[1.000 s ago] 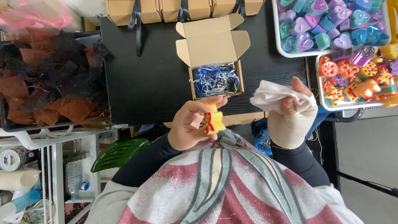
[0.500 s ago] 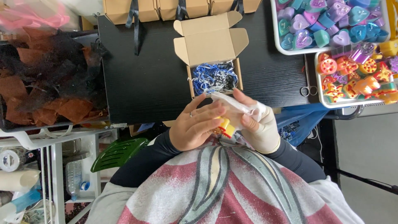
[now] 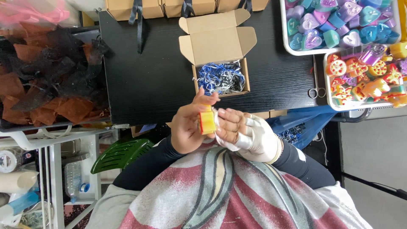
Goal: Packing wax melts into small gift boxes, adding decorative filler, and finishing with a ribbon.
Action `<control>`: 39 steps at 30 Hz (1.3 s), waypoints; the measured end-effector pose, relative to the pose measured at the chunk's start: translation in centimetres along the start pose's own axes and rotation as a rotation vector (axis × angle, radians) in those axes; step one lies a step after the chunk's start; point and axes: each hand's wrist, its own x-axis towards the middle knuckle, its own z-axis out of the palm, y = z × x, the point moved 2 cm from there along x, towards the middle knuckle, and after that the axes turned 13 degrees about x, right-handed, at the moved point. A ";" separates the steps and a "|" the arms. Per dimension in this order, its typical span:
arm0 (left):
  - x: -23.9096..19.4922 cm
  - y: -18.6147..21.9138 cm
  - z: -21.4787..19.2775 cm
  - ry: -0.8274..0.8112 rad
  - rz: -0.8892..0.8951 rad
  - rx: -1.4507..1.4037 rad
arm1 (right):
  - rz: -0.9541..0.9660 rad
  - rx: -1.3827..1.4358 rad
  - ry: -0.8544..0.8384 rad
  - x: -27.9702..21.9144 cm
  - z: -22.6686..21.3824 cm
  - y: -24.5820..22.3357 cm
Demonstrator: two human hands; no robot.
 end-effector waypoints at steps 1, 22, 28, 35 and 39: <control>0.1 0.0 -0.1 0.007 -0.019 -0.071 | 0.005 0.044 -0.044 0.3 -0.2 -0.1; 3.0 1.0 -1.2 -0.043 0.036 0.340 | 0.310 0.595 0.307 -2.0 -1.0 1.9; 2.9 0.7 -0.9 0.016 0.171 0.552 | 0.252 0.355 0.273 -1.0 -0.4 1.8; 3.5 1.2 -0.5 0.056 0.148 0.482 | 0.419 0.323 0.458 -2.5 0.2 2.5; 4.2 1.6 -1.0 0.065 0.170 0.412 | 0.494 0.287 0.393 -2.0 0.0 3.2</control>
